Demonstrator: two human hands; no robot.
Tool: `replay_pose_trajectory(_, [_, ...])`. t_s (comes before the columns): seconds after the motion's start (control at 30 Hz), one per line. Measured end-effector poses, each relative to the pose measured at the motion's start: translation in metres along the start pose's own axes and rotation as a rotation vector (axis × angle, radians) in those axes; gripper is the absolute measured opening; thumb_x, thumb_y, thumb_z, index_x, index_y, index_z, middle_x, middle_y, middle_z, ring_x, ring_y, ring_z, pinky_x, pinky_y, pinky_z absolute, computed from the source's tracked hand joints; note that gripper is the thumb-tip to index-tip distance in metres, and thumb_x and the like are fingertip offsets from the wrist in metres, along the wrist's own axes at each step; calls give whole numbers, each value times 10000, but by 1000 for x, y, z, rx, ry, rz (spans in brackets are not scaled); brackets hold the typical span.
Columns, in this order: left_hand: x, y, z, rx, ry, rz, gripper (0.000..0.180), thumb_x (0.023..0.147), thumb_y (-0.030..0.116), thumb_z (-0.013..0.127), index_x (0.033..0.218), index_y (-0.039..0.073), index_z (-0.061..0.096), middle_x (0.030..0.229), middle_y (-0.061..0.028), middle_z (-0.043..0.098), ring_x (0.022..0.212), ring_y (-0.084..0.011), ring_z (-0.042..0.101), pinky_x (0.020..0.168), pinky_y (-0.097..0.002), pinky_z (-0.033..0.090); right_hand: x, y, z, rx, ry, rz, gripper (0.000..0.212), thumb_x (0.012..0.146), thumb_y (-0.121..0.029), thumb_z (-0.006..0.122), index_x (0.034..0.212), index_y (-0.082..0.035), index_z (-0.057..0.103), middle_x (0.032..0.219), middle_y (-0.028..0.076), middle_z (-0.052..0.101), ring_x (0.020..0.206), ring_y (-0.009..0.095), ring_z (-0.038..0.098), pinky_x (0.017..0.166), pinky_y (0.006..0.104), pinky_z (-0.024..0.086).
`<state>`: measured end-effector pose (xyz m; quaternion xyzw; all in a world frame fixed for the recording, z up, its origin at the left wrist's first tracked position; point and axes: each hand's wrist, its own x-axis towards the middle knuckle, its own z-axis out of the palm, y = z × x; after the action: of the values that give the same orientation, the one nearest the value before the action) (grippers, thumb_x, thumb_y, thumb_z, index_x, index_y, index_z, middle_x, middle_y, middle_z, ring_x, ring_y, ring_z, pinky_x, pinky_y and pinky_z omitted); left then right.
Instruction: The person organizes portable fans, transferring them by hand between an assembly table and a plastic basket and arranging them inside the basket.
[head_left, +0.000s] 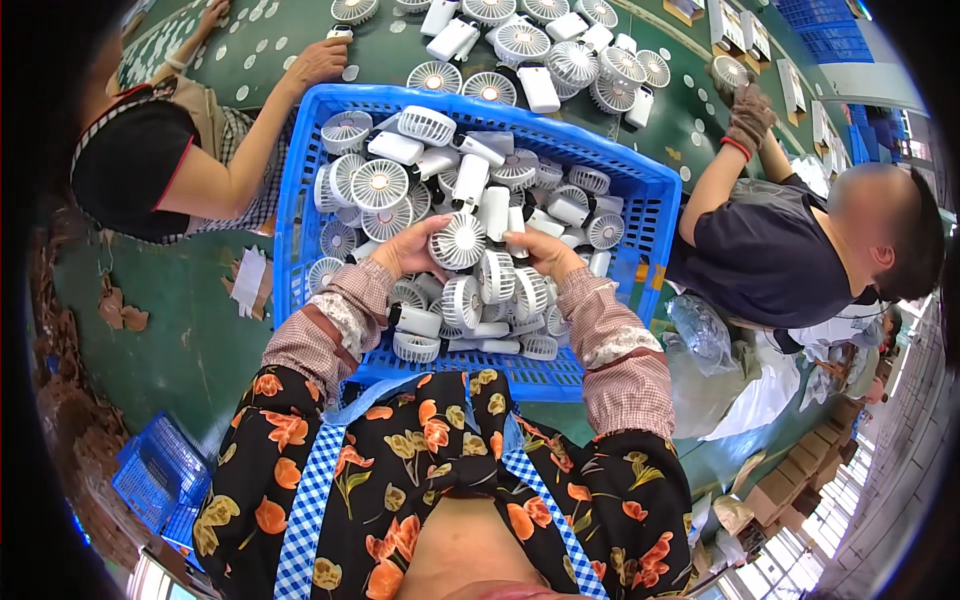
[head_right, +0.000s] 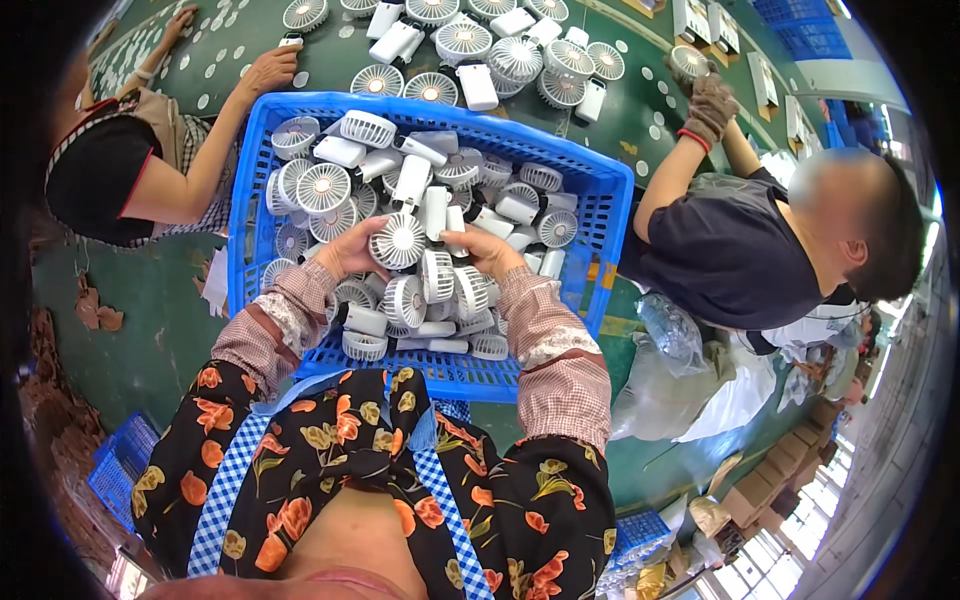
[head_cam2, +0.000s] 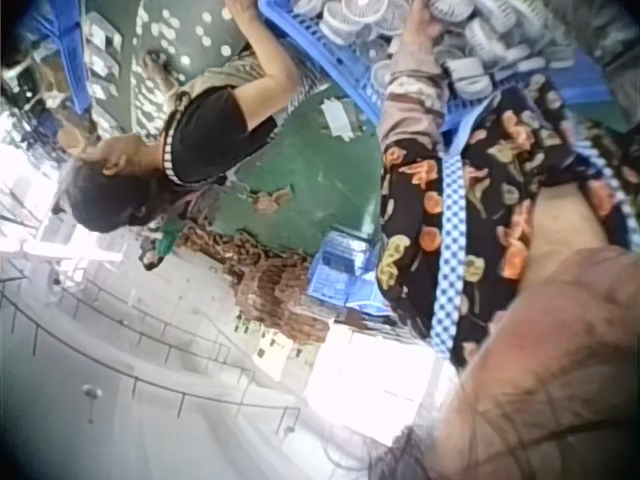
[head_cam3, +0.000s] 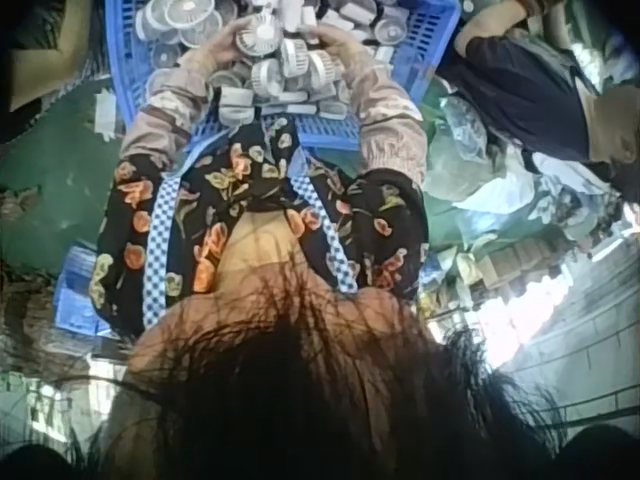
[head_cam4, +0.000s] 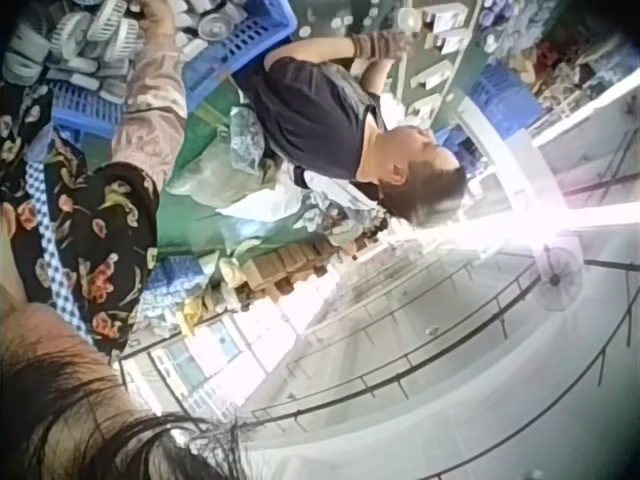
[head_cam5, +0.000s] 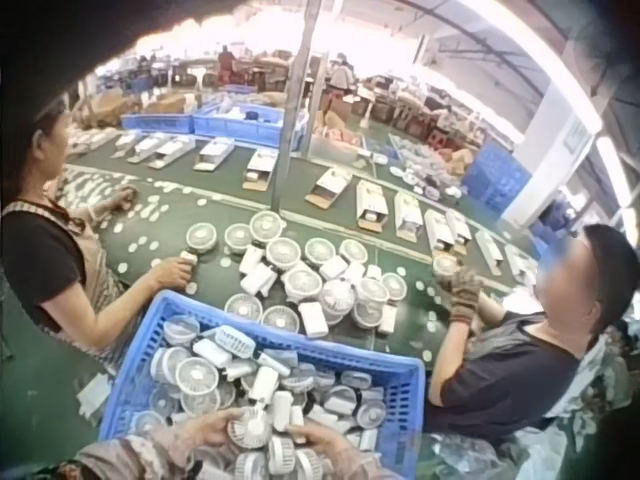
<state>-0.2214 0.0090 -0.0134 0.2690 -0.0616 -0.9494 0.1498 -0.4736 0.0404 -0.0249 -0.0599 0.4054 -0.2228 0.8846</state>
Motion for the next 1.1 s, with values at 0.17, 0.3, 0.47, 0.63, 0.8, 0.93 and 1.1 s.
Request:
replay_pose_trajectory(0.17, [-5,1,4,-13,-33,-26,515,824,382,538,1215,64,432,1136,-134,549,990,-289,573,760,-550,489,-7,-2,7,-32,-12,-9,563,770,-169,664,1255,-51,405,1128,115,550,984,213,569,870,365,475])
replay_pose_trajectory(0.3, [-9,1,9,-32,-36,-8,463,844,368,516,1188,65,449,1104,-132,566,960,-270,592,722,-518,518,-19,-6,19,-42,15,6,551,772,-174,662,1246,-44,413,1125,111,553,979,209,571,870,357,474])
replay_pose_trajectory(0.47, [-18,-1,20,-9,-70,-15,529,838,403,508,1233,63,420,1141,-149,549,1009,-304,558,779,-588,450,-35,-6,36,-56,6,-5,517,777,-205,658,1212,-26,445,1111,110,560,980,200,566,868,345,469])
replay_pose_trajectory(0.63, [-34,-6,37,-56,-150,17,528,840,335,544,1259,55,384,1210,-112,499,1073,-235,524,920,-417,429,-60,-8,61,-79,-38,-51,583,730,-181,688,1230,-39,424,1118,97,551,981,192,563,867,336,471])
replay_pose_trajectory(0.8, [-48,10,83,31,-134,91,571,823,313,554,1279,50,333,1185,-100,492,1072,-207,513,915,-374,435,-101,-29,103,-121,-54,-150,650,686,-210,716,1234,-26,418,1129,100,539,1011,188,545,895,325,439])
replay_pose_trajectory(0.93, [-55,36,114,96,-146,121,548,820,289,550,1265,50,337,1157,-100,500,1040,-199,526,904,-350,438,-121,-56,122,-252,-19,-223,654,679,-246,712,1222,-16,429,1108,97,544,1002,182,543,885,317,435])
replay_pose_trajectory(1.1, [-55,101,172,315,-153,293,589,795,359,574,1254,48,374,1193,-126,489,1077,-236,514,941,-388,412,-136,-124,156,-422,35,-389,614,673,-256,679,1192,-14,459,1044,76,561,936,152,550,840,288,438])
